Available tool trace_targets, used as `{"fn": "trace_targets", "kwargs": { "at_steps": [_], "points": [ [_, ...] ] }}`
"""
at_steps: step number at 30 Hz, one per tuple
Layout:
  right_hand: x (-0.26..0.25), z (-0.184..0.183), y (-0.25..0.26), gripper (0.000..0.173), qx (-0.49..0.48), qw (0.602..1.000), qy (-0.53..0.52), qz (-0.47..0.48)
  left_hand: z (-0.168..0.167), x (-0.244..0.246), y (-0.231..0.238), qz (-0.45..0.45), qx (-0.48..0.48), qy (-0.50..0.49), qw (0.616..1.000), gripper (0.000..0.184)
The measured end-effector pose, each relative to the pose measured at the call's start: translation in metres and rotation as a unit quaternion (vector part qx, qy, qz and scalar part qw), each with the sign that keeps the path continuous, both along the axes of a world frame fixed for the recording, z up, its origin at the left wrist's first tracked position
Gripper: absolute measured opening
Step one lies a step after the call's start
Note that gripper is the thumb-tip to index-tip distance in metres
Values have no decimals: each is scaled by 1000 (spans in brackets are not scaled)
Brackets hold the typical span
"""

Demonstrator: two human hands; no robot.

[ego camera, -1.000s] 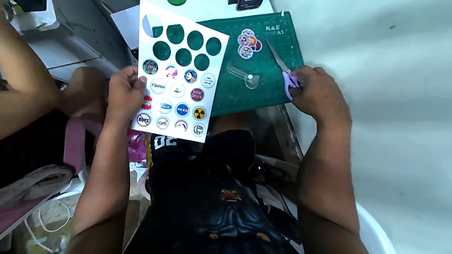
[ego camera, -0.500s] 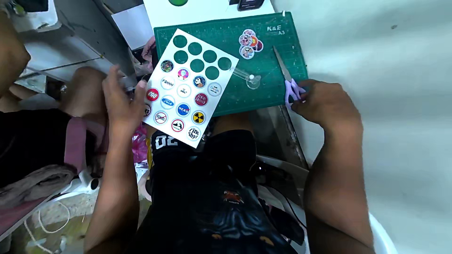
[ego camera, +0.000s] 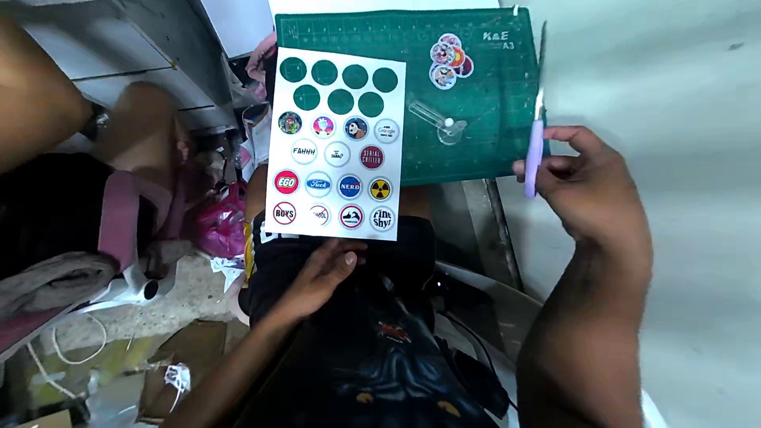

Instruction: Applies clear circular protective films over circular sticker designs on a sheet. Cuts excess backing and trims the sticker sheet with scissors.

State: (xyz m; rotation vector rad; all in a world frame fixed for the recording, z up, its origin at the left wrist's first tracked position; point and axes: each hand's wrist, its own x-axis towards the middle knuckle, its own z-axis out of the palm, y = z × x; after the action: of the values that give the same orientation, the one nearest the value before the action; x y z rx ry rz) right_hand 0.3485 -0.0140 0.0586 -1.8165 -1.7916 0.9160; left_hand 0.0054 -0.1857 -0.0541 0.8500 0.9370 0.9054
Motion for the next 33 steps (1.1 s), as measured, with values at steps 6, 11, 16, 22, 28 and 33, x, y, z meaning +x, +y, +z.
{"fn": "trace_targets", "kwargs": {
  "at_steps": [6, 11, 16, 22, 28, 33],
  "points": [
    [-24, -15, -35, 64, -107, 945, 259, 167, 13, -13, 19, 301, -53, -14, 952, 14],
    [-45, -34, -56, 65, -255, 888, 284, 257, 12, -87, 32, 425, -26, 86, 900, 17],
    [-80, -58, -74, 66, -248, 827, 359, 353, 25, -106, 50, 414, 9, 161, 896, 33],
    [-99, -63, -102, 71, -254, 835, 385, 301, 32, -112, 64, 366, 121, 283, 878, 44],
    [-103, -65, -106, 68, -234, 874, 358, 232, 41, -118, 86, 386, 166, 289, 860, 46],
    [-111, -66, -101, 67, -223, 865, 386, 231, 48, -118, 84, 373, 176, 290, 863, 45]
  ]
}}
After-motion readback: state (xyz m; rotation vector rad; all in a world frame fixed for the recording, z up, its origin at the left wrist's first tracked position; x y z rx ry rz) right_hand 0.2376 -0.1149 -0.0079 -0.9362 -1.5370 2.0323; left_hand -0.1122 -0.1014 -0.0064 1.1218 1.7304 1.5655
